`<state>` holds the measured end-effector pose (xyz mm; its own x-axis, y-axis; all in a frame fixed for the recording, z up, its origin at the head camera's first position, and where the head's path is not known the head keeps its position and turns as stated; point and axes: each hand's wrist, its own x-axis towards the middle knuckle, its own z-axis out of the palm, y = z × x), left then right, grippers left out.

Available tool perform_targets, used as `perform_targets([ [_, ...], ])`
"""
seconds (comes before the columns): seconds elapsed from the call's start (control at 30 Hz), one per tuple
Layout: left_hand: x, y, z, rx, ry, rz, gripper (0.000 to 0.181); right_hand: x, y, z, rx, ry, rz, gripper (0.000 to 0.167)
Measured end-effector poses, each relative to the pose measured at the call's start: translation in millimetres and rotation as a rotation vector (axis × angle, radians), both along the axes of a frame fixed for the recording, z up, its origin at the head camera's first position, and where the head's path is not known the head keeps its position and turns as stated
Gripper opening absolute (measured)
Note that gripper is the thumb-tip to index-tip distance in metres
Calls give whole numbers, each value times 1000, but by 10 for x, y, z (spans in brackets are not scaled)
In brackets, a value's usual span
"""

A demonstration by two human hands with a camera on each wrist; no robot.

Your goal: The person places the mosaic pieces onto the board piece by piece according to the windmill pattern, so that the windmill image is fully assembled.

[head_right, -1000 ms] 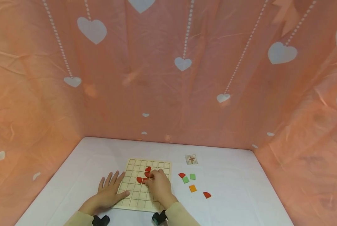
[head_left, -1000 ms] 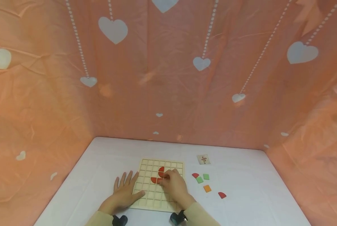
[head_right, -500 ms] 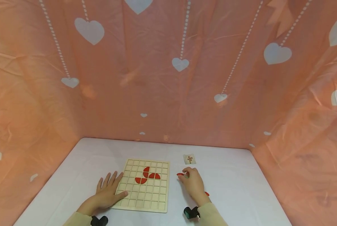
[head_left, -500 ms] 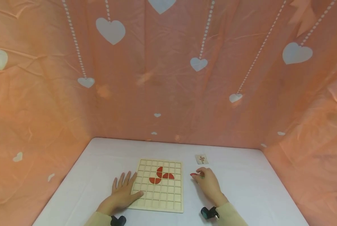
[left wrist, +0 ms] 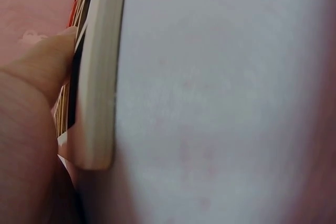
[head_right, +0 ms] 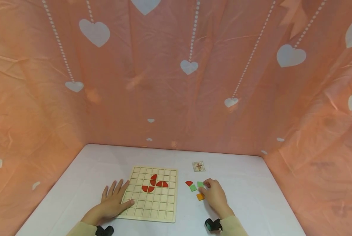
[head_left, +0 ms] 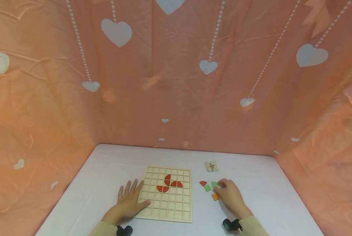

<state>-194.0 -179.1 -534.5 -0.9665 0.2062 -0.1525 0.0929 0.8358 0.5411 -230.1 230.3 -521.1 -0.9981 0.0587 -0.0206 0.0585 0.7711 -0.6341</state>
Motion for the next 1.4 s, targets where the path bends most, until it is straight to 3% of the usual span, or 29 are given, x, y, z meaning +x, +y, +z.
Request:
perform_targets([
  [0.27, 6, 19, -15, -4, 24, -3, 96, 198, 293, 40, 106, -40, 24, 43],
  [0.47, 14, 8, 35, -10, 10, 6, 95, 291, 510, 18, 63, -129, -1, 53],
  [0.57, 13, 6, 33, -9, 17, -1, 94, 331, 549, 1, 33, -142, -3, 49],
  [0.93, -5, -2, -8, -27, 13, 0, 95, 421, 444, 35, 27, -93, 29, 18],
  [1.4, 7, -1, 18, -8, 10, 0, 95, 442, 256, 18, 62, -76, 68, 13],
])
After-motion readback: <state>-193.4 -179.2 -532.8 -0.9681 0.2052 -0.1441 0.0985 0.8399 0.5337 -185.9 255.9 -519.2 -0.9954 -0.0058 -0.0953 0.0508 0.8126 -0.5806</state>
